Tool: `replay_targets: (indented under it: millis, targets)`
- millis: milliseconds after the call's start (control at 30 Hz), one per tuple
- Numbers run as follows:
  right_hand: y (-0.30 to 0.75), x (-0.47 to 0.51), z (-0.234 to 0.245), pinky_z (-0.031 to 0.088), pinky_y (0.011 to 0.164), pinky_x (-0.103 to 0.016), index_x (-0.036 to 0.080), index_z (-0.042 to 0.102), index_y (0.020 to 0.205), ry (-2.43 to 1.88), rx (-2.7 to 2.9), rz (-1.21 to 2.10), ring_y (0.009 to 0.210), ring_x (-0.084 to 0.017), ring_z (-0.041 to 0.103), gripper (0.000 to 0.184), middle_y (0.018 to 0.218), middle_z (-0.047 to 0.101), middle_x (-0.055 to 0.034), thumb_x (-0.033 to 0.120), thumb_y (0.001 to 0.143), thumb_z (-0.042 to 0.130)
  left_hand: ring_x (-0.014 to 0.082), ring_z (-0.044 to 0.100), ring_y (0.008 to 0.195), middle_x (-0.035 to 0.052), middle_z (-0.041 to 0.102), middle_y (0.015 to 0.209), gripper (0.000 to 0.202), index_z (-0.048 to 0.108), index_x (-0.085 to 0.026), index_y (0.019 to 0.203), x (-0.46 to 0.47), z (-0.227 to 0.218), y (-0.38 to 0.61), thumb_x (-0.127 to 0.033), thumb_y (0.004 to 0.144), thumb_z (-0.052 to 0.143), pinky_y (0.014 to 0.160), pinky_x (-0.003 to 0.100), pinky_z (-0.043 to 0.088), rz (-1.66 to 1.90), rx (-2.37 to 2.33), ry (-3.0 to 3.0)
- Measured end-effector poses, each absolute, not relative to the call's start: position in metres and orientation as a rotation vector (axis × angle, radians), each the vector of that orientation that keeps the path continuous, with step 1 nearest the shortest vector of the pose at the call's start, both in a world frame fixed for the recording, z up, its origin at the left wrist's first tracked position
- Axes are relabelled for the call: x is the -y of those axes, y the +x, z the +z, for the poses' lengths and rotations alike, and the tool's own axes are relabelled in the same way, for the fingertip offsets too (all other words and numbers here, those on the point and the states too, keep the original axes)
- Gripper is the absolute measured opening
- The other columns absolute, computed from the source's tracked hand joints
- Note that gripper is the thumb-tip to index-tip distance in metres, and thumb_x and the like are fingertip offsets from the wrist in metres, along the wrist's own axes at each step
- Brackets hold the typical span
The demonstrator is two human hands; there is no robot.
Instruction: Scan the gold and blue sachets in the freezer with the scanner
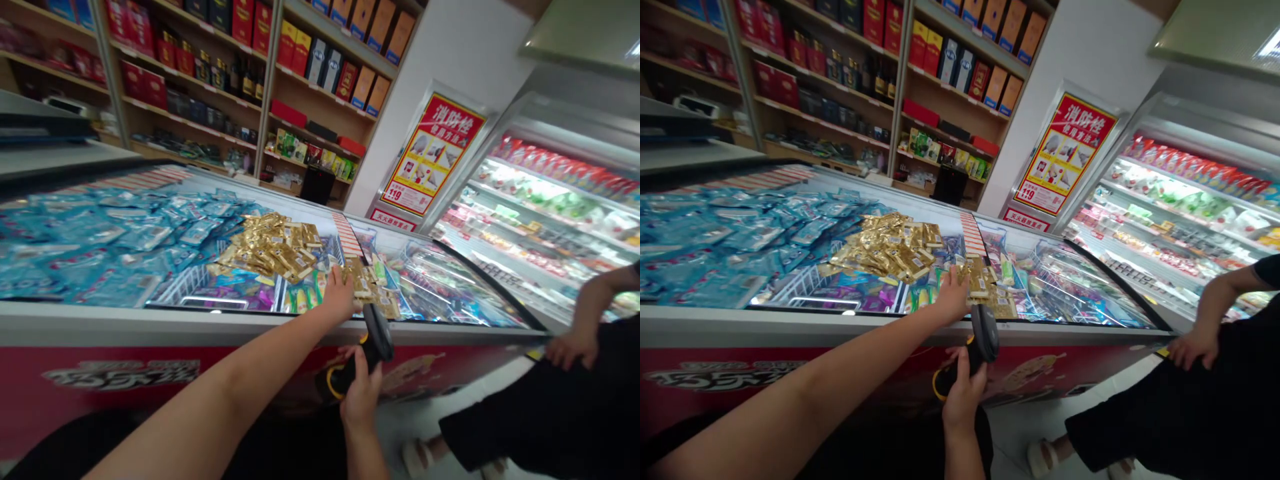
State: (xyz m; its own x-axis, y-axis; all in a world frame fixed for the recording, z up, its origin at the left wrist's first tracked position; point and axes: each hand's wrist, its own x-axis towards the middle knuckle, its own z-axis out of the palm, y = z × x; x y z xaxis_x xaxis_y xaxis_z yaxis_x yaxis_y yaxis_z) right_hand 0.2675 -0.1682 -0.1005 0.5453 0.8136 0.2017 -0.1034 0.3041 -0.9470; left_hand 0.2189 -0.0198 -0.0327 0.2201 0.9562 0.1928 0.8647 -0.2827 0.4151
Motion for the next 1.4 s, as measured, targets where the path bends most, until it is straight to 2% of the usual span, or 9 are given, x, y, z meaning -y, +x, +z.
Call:
replay_targets:
  millis: [167,300,433,567,767,867,1033,1233,1400]
  targets:
    - [0.293,0.143,-0.094,0.043,0.082,-0.033,0.018,0.053,0.073,-1.097,0.785,0.586,0.090,-0.020,0.062,0.025,0.092,0.069,-0.0071,0.041,0.080,0.056,0.0447,0.009,0.137,0.0253,0.006,0.152,0.101,0.027,-0.011,0.144,-0.013,-0.034,0.244,-0.053,0.063,0.070,0.105,0.053,0.023,0.639,-1.757,2.237]
    - [0.317,0.117,-0.078,0.041,0.090,-0.035,0.019,0.054,0.075,-1.072,0.715,0.549,0.097,-0.022,0.062,0.021,0.089,0.069,-0.0049,0.039,0.079,0.059,0.0446,0.011,0.137,0.0194,0.006,0.154,0.090,0.030,-0.018,0.144,-0.036,-0.029,0.254,-0.051,0.068,0.067,0.103,0.055,0.024,0.652,-1.748,2.214]
    - [0.334,0.096,-0.059,0.044,0.087,-0.035,0.019,0.052,0.072,-1.031,0.658,0.664,0.084,-0.020,0.066,0.022,0.074,0.067,-0.0011,0.038,0.077,0.062,0.0446,0.014,0.136,0.0121,0.010,0.155,0.074,0.041,-0.025,0.138,-0.047,-0.024,0.256,-0.055,0.072,0.061,0.103,0.055,0.023,0.648,-1.726,2.293]
    - [0.331,0.079,-0.043,0.050,0.075,-0.032,0.019,0.055,0.077,-0.948,0.643,0.917,0.066,-0.016,0.064,0.021,0.060,0.058,0.0049,0.037,0.073,0.065,0.0421,0.037,0.126,0.0141,0.021,0.152,0.074,0.042,-0.025,0.137,-0.044,-0.015,0.235,-0.068,0.076,0.045,0.097,0.053,0.031,0.709,-1.705,2.413]
    - [0.301,0.058,-0.032,0.052,0.075,-0.034,0.019,0.056,0.077,-0.797,0.646,1.356,0.051,-0.011,0.053,0.020,0.058,0.055,0.0049,0.036,0.074,0.065,0.0291,0.042,0.123,0.0102,0.048,0.137,0.054,0.047,-0.022,0.132,-0.035,0.012,0.128,-0.050,0.086,0.045,0.102,0.043,0.029,0.874,-1.780,2.587]
    - [0.293,0.054,-0.034,0.052,0.065,-0.031,0.018,0.056,0.076,-0.814,0.740,1.359,0.045,-0.009,0.049,0.021,0.058,0.055,0.0047,0.036,0.073,0.066,0.0302,0.045,0.119,0.0087,0.056,0.127,0.053,0.052,-0.024,0.127,-0.033,0.019,0.072,-0.050,0.081,0.052,0.099,0.044,0.032,0.674,-1.927,2.512]
    - [0.293,0.053,-0.034,0.051,0.057,-0.029,0.018,0.053,0.070,-0.893,0.793,1.370,0.042,-0.009,0.048,0.024,0.055,0.055,0.0034,0.038,0.074,0.066,0.0370,0.046,0.115,0.0158,0.057,0.123,0.082,0.056,-0.021,0.123,-0.035,0.012,0.036,-0.068,0.056,0.066,0.094,0.045,0.036,0.452,-2.118,2.281]
    - [0.297,0.053,-0.032,0.050,0.052,-0.028,0.018,0.056,0.076,-0.890,0.828,1.400,0.040,-0.010,0.048,0.024,0.053,0.055,0.0040,0.039,0.073,0.066,0.0362,0.050,0.112,0.0201,0.057,0.119,0.090,0.047,-0.013,0.131,-0.029,0.006,0.046,-0.054,0.056,0.075,0.092,0.041,0.039,0.671,-2.175,2.165]
    - [0.301,0.053,-0.033,0.051,0.051,-0.027,0.016,0.057,0.076,-0.859,0.906,1.482,0.039,-0.009,0.048,0.025,0.055,0.057,0.0030,0.039,0.072,0.066,0.0260,0.060,0.102,0.0149,0.060,0.118,0.065,0.045,-0.014,0.132,-0.019,-0.005,0.045,-0.038,0.075,0.065,0.084,0.033,0.046,1.170,-2.051,1.653]
